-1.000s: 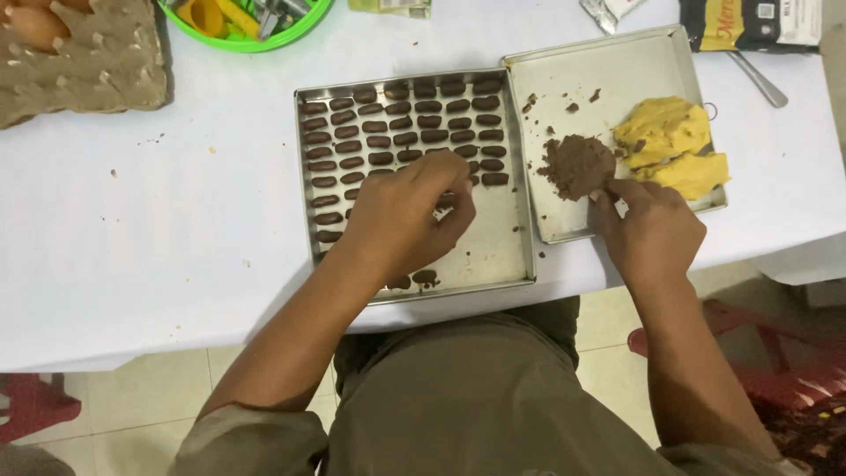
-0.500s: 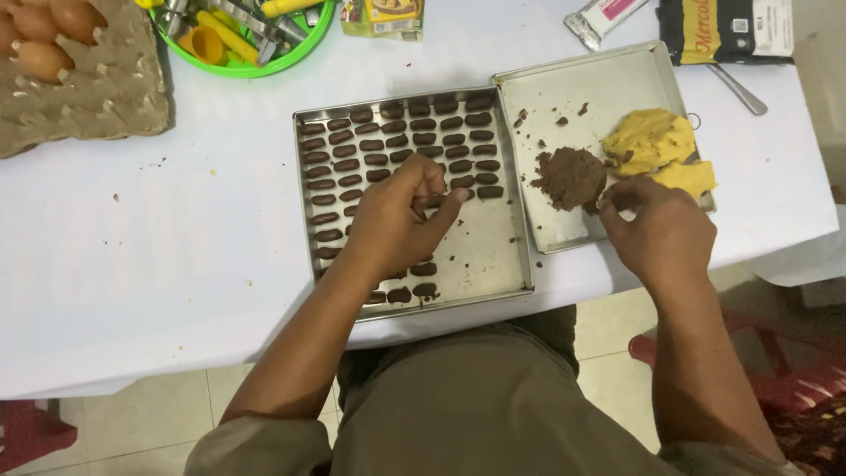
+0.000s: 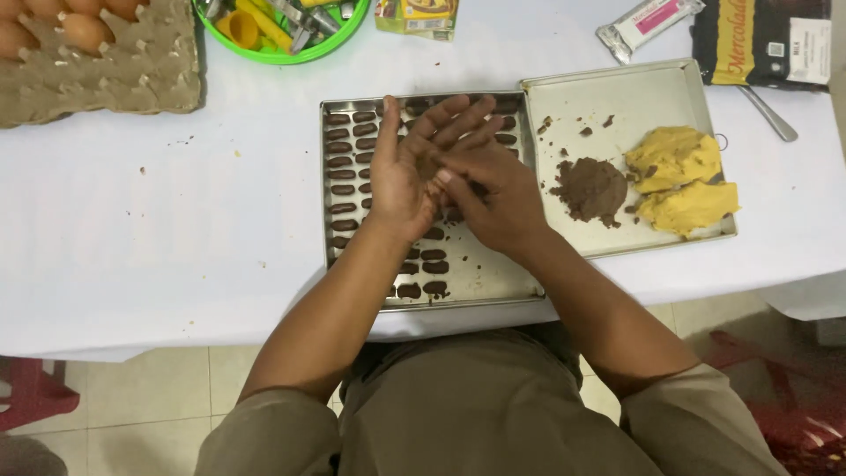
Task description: Shaping small pieces of dark dough into cylinders and arranging them in rows on a metal tray
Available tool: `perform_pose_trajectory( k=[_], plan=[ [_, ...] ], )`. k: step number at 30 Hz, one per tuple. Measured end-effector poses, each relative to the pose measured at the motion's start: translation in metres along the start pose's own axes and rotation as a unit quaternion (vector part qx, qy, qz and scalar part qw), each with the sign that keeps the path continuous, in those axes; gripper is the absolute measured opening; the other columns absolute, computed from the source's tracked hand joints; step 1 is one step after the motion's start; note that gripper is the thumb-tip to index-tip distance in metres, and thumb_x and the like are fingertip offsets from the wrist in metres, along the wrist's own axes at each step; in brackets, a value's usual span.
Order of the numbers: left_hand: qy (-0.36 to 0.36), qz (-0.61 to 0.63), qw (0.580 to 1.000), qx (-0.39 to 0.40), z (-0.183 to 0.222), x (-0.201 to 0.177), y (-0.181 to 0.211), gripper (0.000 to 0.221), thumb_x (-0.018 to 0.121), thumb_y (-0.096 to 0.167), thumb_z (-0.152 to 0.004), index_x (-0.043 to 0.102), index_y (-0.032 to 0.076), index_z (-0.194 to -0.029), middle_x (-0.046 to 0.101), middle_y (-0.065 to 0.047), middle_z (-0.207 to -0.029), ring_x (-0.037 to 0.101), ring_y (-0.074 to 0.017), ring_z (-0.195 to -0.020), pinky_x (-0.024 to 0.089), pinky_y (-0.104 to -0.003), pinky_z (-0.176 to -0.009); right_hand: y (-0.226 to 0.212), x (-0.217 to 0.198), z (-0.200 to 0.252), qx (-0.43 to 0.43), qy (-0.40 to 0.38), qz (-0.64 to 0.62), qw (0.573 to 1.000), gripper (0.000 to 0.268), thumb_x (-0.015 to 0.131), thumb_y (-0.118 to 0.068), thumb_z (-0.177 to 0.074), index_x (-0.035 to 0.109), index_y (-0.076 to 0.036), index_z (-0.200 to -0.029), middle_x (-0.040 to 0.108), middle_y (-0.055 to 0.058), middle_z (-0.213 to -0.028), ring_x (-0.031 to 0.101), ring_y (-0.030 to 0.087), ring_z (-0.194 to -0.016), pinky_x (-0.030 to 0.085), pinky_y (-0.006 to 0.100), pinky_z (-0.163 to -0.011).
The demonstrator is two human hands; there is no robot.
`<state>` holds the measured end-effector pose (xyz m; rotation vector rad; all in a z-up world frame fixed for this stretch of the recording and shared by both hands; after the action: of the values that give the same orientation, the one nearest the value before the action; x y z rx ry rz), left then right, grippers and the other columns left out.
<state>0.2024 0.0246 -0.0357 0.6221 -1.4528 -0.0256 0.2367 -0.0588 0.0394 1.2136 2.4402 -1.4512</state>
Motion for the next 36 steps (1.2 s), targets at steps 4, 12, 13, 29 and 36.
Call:
perform_pose_trajectory(
  k=[4,12,13,29,36],
  plan=[
    [0.041,0.033,0.998,0.018,-0.004,-0.019,0.006,0.071,0.05,0.072,-0.1,0.069,0.008,-0.126,0.064,-0.024,-0.139,0.056,-0.043,-0.136,0.054,-0.052,-0.11,-0.002,0.008,0.004,-0.053,0.034,0.109,0.992,0.01,0.082,-0.013,-0.094,0.079,-0.013,-0.103,0.072,0.006,-0.095,0.067,0.032,-0.084,0.056,0.043,-0.07],
    [0.178,0.011,0.983,0.033,-0.008,-0.058,0.011,0.061,0.049,0.07,-0.097,0.066,0.013,-0.113,0.073,-0.019,-0.124,0.071,-0.0373,-0.116,0.068,-0.046,-0.083,-0.004,0.019,0.012,-0.174,0.048,0.243,0.953,0.026,0.065,-0.031,-0.101,0.072,-0.018,-0.122,0.07,0.002,-0.126,0.064,0.024,-0.105,0.041,0.038,-0.091],
    [0.179,0.012,0.983,0.033,-0.008,-0.064,0.011,0.061,0.049,0.07,-0.097,0.066,0.013,-0.113,0.073,-0.019,-0.124,0.071,-0.0373,-0.116,0.068,-0.046,-0.083,-0.005,0.023,0.013,-0.174,0.047,0.243,0.953,0.026,0.065,-0.031,-0.101,0.072,-0.018,-0.122,0.07,0.002,-0.126,0.064,0.024,-0.105,0.041,0.038,-0.091],
    [-0.073,0.111,0.99,0.052,-0.001,-0.006,0.018,0.103,0.026,0.086,-0.093,0.03,0.011,-0.163,0.017,-0.021,-0.173,0.022,-0.0361,-0.159,0.034,-0.042,-0.12,0.018,0.06,0.018,-0.169,-0.088,0.297,0.936,0.068,0.028,-0.053,-0.111,0.048,-0.005,-0.154,0.049,0.019,-0.158,0.037,0.033,-0.152,0.01,0.054,-0.126],
    [-0.11,0.131,0.982,0.076,0.001,-0.003,0.039,0.104,0.012,0.089,-0.091,0.022,0.017,-0.165,0.008,-0.015,-0.177,0.019,-0.0293,-0.161,0.035,-0.029,-0.121,-0.008,0.073,0.035,-0.225,-0.135,0.167,0.95,0.06,0.04,-0.047,-0.107,0.055,-0.006,-0.148,0.052,0.015,-0.156,0.045,0.033,-0.148,0.026,0.052,-0.127]
  ],
)
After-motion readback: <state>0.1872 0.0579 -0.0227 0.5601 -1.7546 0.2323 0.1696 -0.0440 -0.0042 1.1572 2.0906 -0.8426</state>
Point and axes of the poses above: each hand's wrist, its own z-axis away from the middle knuckle, its own x-axis out of the palm, y = z × x, the point moved 8 cm from there along -z, towards the middle knuckle
